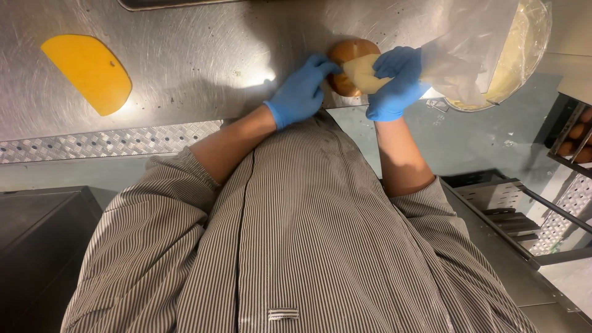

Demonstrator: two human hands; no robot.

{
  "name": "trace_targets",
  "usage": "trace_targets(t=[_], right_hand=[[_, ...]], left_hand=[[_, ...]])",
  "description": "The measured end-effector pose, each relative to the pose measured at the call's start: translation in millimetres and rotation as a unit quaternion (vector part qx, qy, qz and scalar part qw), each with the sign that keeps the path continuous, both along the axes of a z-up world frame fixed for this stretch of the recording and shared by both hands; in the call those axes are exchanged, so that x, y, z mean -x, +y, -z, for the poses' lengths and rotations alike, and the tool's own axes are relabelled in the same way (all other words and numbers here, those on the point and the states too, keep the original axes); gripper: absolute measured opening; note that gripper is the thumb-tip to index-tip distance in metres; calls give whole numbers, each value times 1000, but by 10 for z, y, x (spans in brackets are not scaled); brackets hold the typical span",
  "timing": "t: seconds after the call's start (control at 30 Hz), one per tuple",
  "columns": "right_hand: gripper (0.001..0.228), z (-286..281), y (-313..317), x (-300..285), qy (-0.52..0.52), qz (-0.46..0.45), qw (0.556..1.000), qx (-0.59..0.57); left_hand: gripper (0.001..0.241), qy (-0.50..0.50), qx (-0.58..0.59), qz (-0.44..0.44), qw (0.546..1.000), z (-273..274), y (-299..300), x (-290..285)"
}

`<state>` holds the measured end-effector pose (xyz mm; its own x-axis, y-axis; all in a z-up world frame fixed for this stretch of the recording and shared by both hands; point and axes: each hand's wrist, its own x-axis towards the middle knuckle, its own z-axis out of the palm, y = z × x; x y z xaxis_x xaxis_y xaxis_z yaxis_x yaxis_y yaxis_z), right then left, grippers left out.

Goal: Filling sliced baked buns with cream using a piping bag.

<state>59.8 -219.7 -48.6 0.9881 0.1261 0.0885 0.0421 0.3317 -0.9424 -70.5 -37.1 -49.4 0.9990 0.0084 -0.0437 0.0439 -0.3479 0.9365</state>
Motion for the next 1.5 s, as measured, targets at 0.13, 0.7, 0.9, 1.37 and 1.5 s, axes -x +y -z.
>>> trace_targets(t=[0.13,0.7,0.9,1.37,1.5], right_hand=[[30,39,-15,3,-16,-16,999,-31],[25,-31,-289,-153,3,9,997,83],[39,-553,-1032,-774,87,2,989,-123],[55,-795,-1648,-850,277,88,900,-326],[50,-752,-1820,-892,236,94,924,-287]], left_hand=[[57,-6,72,-42,997,102,-57,109],[68,309,422,-184,832,638,-537,-145],[63,253,358,-149,887,433,-533,-390],[58,183,494,-125,841,471,-360,-1408],[58,210,400,-93,887,-29,350,-1940]])
